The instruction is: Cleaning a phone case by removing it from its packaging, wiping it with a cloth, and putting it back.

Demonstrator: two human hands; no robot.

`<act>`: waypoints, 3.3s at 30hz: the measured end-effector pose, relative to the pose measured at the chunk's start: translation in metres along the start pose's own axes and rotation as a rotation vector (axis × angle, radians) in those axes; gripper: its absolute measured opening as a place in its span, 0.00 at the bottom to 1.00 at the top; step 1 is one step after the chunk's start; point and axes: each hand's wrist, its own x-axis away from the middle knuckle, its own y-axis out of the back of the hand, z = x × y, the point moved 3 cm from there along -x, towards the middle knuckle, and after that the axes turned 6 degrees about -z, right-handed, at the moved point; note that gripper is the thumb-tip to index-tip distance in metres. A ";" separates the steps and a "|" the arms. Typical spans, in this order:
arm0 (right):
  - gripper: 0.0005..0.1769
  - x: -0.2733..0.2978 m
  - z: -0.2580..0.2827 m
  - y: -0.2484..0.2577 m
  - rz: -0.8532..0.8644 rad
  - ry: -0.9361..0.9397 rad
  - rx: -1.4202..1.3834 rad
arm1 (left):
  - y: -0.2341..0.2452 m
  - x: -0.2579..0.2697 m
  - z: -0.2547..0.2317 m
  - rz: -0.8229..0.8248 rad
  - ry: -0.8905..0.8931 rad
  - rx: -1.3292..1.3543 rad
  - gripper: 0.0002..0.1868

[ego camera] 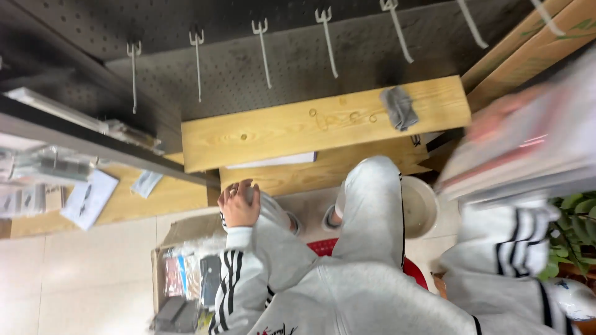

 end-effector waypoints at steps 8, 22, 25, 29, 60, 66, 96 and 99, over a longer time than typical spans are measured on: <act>0.06 -0.048 -0.051 -0.133 0.019 -0.139 -0.003 | 0.001 -0.006 -0.010 0.013 0.005 0.061 0.12; 0.46 -0.100 -0.147 -0.202 -0.092 -0.260 0.539 | -0.013 -0.052 -0.147 0.852 0.400 1.037 0.55; 0.43 -0.091 -0.134 -0.244 -0.091 -0.233 0.518 | -0.030 -0.047 -0.144 0.765 0.476 1.100 0.53; 0.39 -0.109 -0.164 -0.232 -0.049 -0.234 0.518 | -0.055 -0.043 -0.130 0.700 0.472 1.129 0.47; 0.31 -0.123 -0.231 -0.182 0.014 -0.256 0.642 | -0.106 -0.025 -0.101 0.489 0.819 1.364 0.37; 0.35 -0.122 -0.223 -0.189 -0.038 -0.216 0.760 | -0.108 -0.023 -0.095 0.356 0.853 1.335 0.33; 0.03 -0.110 -0.020 -0.041 -0.541 0.843 0.970 | -0.037 -0.044 -0.100 -0.397 0.167 0.805 0.06; 0.03 -0.064 -0.005 -0.027 -0.555 0.746 0.816 | -0.017 -0.046 -0.150 -0.364 0.007 0.749 0.10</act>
